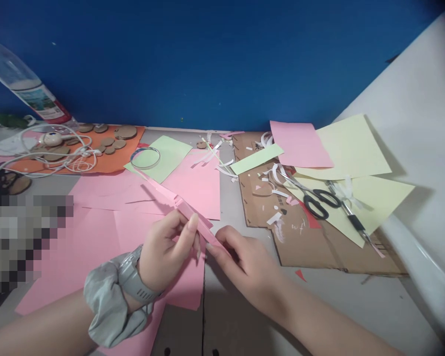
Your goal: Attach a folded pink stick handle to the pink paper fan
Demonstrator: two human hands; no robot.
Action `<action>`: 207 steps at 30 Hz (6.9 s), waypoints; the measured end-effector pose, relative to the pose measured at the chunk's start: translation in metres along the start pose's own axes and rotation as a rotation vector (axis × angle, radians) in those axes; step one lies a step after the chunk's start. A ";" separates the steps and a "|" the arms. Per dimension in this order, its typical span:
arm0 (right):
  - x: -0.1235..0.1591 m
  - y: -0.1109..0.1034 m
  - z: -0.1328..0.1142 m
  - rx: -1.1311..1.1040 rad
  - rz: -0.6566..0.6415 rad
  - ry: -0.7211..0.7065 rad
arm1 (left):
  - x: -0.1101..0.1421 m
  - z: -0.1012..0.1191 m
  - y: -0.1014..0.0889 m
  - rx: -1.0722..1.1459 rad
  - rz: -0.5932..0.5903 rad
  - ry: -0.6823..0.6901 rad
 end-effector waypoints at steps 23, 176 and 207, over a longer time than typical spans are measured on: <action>0.000 0.004 0.004 -0.256 0.006 0.030 | -0.001 -0.002 0.002 0.069 -0.082 -0.010; -0.004 -0.015 0.018 0.446 0.083 0.169 | -0.009 -0.006 -0.007 -0.461 -0.706 0.431; -0.004 -0.004 0.009 0.550 0.230 0.145 | 0.000 -0.003 -0.008 -0.506 -0.693 0.881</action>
Point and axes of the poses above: each hand's wrist, its own x-axis away from the middle knuckle, its own y-axis out of the palm, z = x × y, the point moved 1 cm from there along -x, towards the middle knuckle, and after that the axes turned 5 degrees about x, right-handed, at the moved point
